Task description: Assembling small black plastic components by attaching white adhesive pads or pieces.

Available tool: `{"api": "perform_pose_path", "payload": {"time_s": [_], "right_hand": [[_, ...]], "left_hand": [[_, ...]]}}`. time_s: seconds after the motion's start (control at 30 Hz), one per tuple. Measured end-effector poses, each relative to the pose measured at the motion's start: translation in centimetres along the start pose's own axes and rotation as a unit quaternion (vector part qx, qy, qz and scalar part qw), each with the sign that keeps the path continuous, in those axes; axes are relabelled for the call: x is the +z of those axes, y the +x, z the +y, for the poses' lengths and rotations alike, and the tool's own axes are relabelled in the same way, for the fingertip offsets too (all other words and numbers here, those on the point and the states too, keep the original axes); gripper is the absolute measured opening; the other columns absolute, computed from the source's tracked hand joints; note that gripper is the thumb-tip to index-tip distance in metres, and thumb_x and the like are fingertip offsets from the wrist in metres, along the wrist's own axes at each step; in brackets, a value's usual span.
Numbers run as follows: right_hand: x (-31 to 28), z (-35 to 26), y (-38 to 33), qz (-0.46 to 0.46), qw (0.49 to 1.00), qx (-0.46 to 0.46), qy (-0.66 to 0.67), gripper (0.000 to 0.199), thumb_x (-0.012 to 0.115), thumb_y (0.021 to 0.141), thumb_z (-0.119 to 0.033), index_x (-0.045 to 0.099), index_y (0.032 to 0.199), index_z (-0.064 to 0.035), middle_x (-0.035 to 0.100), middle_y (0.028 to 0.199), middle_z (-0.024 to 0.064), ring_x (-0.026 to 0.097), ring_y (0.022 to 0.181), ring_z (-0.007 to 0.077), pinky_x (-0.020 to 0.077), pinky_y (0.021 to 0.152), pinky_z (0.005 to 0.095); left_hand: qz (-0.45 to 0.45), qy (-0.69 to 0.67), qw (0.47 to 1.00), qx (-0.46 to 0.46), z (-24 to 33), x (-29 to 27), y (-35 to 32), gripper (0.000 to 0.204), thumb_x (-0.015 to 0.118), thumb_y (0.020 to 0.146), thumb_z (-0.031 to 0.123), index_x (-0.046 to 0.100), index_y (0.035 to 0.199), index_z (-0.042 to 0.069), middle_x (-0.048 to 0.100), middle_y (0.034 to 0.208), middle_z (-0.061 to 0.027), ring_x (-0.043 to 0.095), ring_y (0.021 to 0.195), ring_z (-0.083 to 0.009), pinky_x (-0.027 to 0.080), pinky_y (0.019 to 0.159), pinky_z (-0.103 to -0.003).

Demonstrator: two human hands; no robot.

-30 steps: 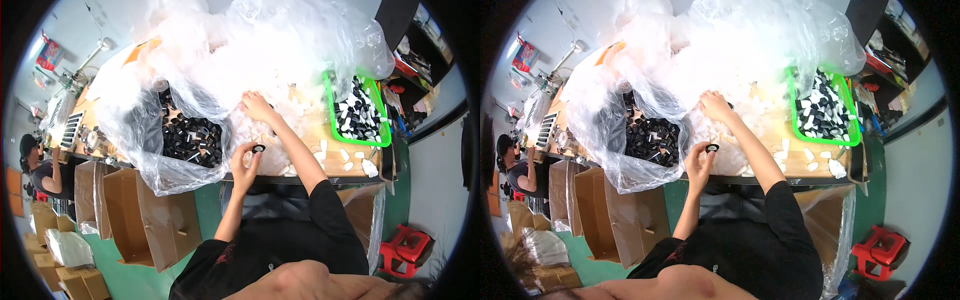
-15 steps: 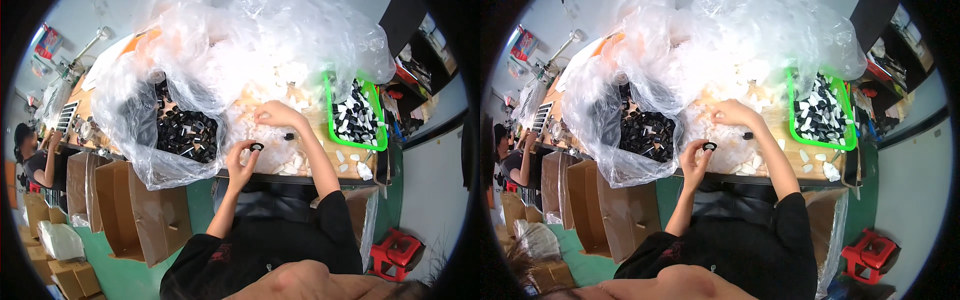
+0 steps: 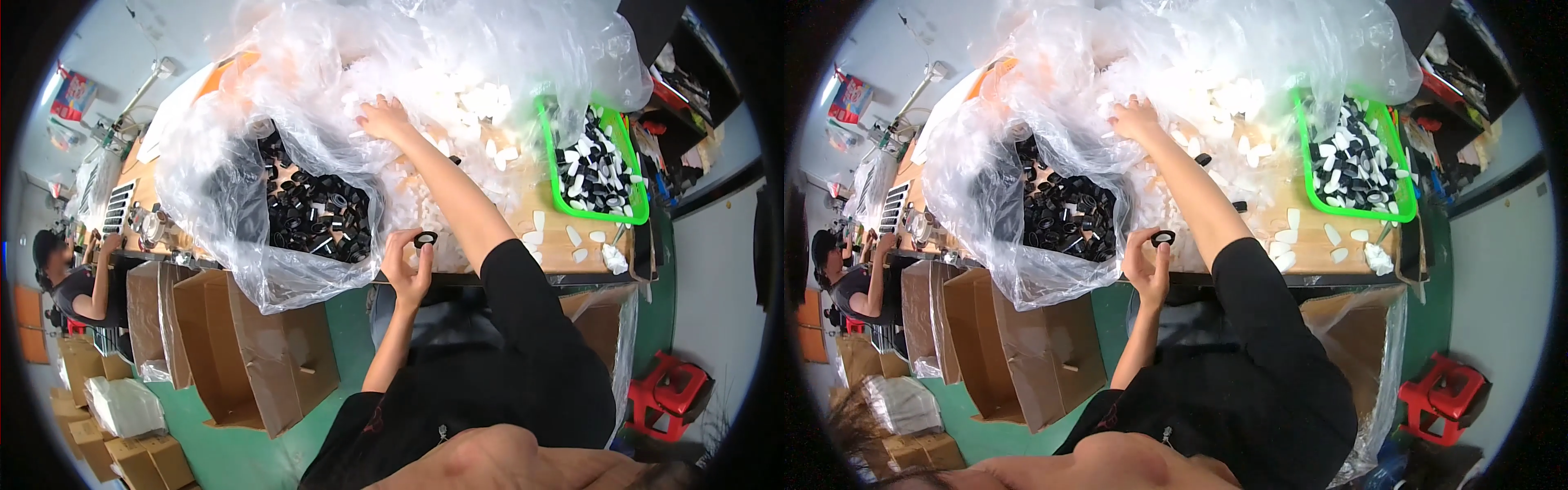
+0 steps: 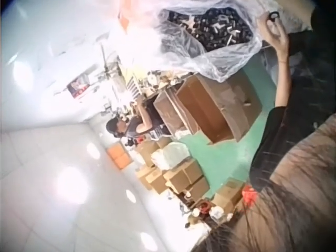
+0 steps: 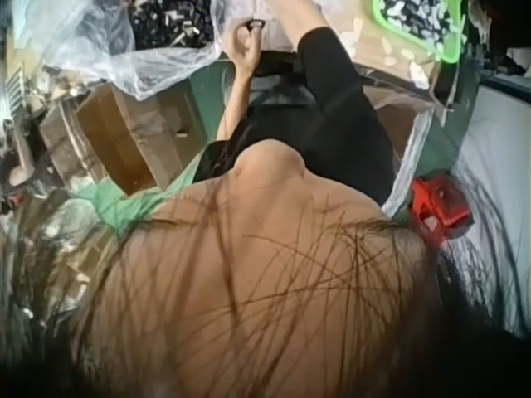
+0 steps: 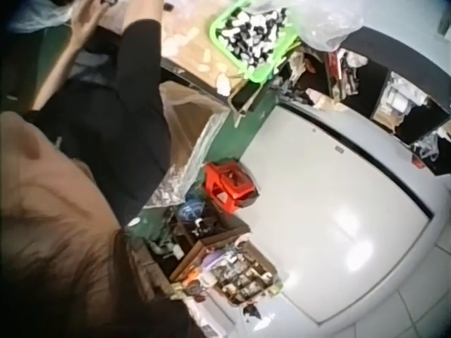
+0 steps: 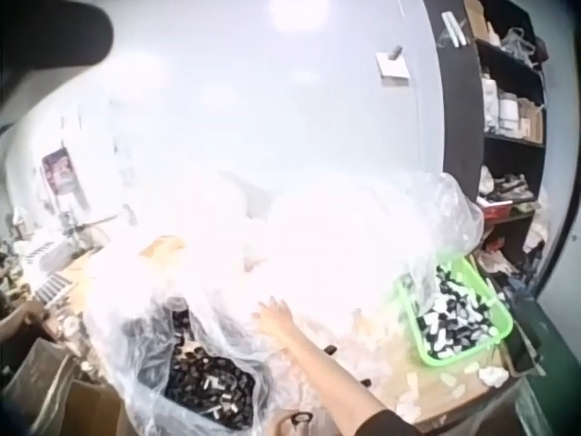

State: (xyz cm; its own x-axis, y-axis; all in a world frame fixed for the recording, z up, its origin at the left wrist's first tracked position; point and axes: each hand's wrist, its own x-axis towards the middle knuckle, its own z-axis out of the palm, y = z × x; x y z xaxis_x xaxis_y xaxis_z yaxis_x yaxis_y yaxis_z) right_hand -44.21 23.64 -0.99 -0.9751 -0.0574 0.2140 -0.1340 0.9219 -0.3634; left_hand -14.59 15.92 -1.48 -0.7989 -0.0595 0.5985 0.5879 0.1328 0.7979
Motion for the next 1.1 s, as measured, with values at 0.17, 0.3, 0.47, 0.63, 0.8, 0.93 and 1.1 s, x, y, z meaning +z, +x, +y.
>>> {"api": "perform_pose_path", "payload": {"time_s": [0.17,0.3,0.47,0.63,0.8,0.93,1.1], "right_hand": [[-0.7,-3.9,-2.3,-0.094,0.993,-0.069,-0.029,0.059,0.055,0.085,-0.063,0.061,0.129,-0.0235,0.052,0.135,0.0219,0.042,0.128,0.0475,0.0355,0.108,0.0526],[-0.5,-2.9,-3.1,-0.068,0.996,-0.061,0.009,0.057,0.057,0.086,-0.062,0.064,0.125,-0.0222,0.060,0.125,0.0207,0.058,0.115,0.0413,0.0480,0.095,0.0483],[-1.0,-1.5,-3.3,-0.028,0.989,0.008,0.143,0.050,0.061,0.087,-0.055,0.070,0.113,-0.0131,0.071,0.093,0.0175,0.070,0.086,0.0315,0.0542,0.080,0.0428],[-3.3,3.6,-3.5,0.043,0.946,0.059,0.315,0.044,0.059,0.094,-0.047,0.070,0.094,-0.0040,0.070,0.075,0.0072,0.064,0.064,0.0150,0.0503,0.062,0.0324],[-11.2,4.7,-12.4,-0.070,0.951,0.001,0.301,0.042,0.061,0.096,-0.042,0.059,0.075,-0.0051,0.053,0.061,-0.0006,0.048,0.052,0.0088,0.0384,0.050,0.0256],[-14.0,7.4,-20.8,-0.089,0.968,0.047,0.229,0.034,0.060,0.097,-0.038,0.069,0.086,-0.0063,0.059,0.070,0.0026,0.056,0.061,0.0134,0.0445,0.058,0.0285],[-12.0,10.0,-26.9,0.072,0.992,-0.066,0.080,0.029,0.063,0.093,-0.035,0.071,0.096,-0.0073,0.063,0.096,0.0096,0.059,0.088,0.0257,0.0464,0.075,0.0375]], "left_hand": [[0.040,0.000,0.999,0.024,-0.4,-0.7,-0.2,0.023,0.067,0.081,0.000,0.062,0.102,-0.007,0.062,0.090,-0.0152,0.058,0.084,-0.0238,0.045,0.079,-0.031],[0.028,-0.016,0.999,0.026,0.1,-0.6,0.1,0.023,0.067,0.081,-0.001,0.062,0.102,-0.007,0.062,0.089,-0.0150,0.057,0.083,-0.0235,0.045,0.079,-0.031],[0.022,-0.004,1.000,0.017,0.3,-0.9,0.0,0.023,0.066,0.080,-0.001,0.062,0.103,-0.006,0.062,0.089,-0.0143,0.057,0.082,-0.0232,0.045,0.078,-0.032],[0.015,-0.002,1.000,0.005,0.2,-0.5,0.1,0.022,0.065,0.081,0.000,0.063,0.102,-0.006,0.062,0.090,-0.0147,0.059,0.084,-0.0238,0.045,0.079,-0.032],[0.020,0.002,0.999,-0.028,0.3,-1.6,0.2,0.021,0.065,0.083,0.002,0.063,0.102,-0.005,0.064,0.091,-0.0124,0.059,0.085,-0.0219,0.045,0.081,-0.031],[-0.022,0.008,0.999,-0.049,0.2,-1.0,0.5,0.022,0.068,0.082,0.003,0.064,0.103,-0.004,0.065,0.092,-0.0106,0.059,0.085,-0.0197,0.045,0.080,-0.030],[-0.057,0.004,0.998,-0.038,0.1,-0.3,1.1,0.024,0.071,0.080,0.002,0.066,0.104,-0.003,0.066,0.093,-0.0097,0.059,0.084,-0.0187,0.046,0.080,-0.030]]}}
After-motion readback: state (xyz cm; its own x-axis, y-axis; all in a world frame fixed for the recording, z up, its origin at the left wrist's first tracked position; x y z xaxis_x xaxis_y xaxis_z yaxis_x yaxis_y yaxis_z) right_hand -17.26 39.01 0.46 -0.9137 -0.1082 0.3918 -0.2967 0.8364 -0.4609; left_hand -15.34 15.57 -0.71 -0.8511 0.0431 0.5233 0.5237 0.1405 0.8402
